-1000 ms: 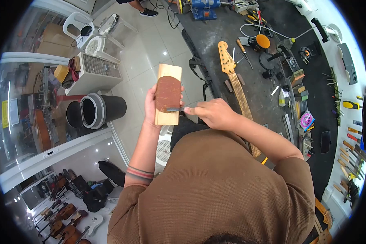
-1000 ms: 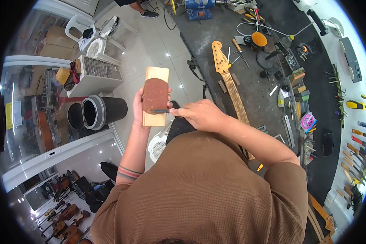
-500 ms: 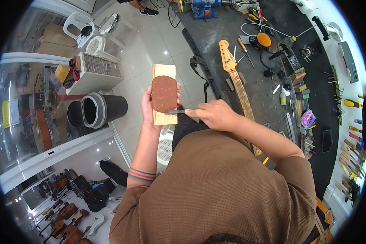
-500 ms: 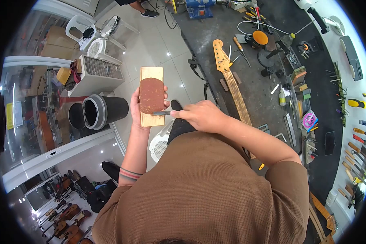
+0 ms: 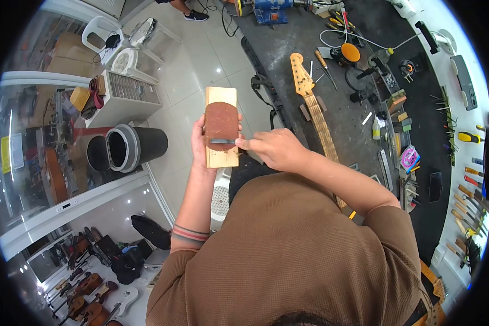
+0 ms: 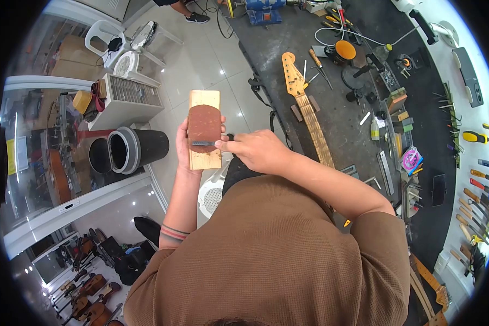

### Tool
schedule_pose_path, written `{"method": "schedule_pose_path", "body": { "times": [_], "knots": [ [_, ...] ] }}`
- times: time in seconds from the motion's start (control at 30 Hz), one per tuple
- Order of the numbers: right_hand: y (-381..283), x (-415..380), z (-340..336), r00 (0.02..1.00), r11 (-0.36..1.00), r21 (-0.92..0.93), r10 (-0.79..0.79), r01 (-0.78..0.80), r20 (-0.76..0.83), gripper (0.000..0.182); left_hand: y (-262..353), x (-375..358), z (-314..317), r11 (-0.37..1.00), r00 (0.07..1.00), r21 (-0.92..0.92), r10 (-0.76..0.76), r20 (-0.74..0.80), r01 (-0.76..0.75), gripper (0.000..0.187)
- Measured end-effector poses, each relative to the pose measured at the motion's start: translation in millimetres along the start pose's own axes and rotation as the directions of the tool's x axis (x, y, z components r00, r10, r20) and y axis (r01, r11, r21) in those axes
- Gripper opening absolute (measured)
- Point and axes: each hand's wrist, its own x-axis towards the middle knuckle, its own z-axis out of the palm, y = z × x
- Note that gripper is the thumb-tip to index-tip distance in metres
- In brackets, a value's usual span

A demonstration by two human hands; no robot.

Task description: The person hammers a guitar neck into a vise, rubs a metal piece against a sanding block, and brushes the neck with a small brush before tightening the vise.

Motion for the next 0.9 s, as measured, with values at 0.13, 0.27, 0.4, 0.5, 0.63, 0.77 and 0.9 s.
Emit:
{"method": "schedule_pose_path", "body": {
  "times": [0.13, 0.27, 0.4, 0.5, 0.63, 0.77, 0.9],
  "knots": [
    [8.4, -12.2, 2.2, 1.0, 0.999, 0.049, 0.022, -0.023, 0.022, 0.042, 0.9, -0.1, -3.3, 0.998, 0.999, 0.064, 0.006, -0.047, -0.003, 0.07],
    [0.6, -1.4, 1.3, 1.0, 1.0, 0.01, 0.018, -0.017, -0.015, 0.043, -4.0, 1.9, -3.0, 0.998, 0.999, 0.04, -0.042, -0.03, 0.043, 0.072],
    [21.6, -38.8, -9.8, 0.984, 0.984, 0.007, 0.18, -0.18, 0.008, 0.041, 37.0, -14.5, 1.7, 0.981, 0.992, 0.193, 0.05, -0.117, -0.027, 0.074],
    [31.5, -72.9, -28.4, 0.865, 0.866, 0.148, 0.493, -0.478, -0.096, 0.034, 97.3, -32.9, -37.9, 0.978, 0.978, 0.1, 0.193, -0.078, -0.185, 0.067],
    [46.1, -109.3, -35.2, 0.674, 0.68, 0.205, 0.731, -0.704, -0.107, 0.032, 129.5, -53.2, -126.9, -0.32, 0.85, 0.887, 0.509, -0.134, 0.331, 0.052],
    [41.7, -114.8, -28.4, 0.571, 0.571, 0.247, 0.817, -0.783, -0.079, 0.033, 121.4, -57.8, -122.5, -0.202, 0.688, 0.94, 0.724, -0.046, 0.275, 0.052],
    [23.5, -74.5, -17.5, 0.634, 0.606, 0.267, 0.773, -0.749, 0.023, 0.033, 88.9, -45.2, -74.4, 0.877, 0.855, 0.472, 0.313, -0.414, -0.093, 0.063]
  ]
}}
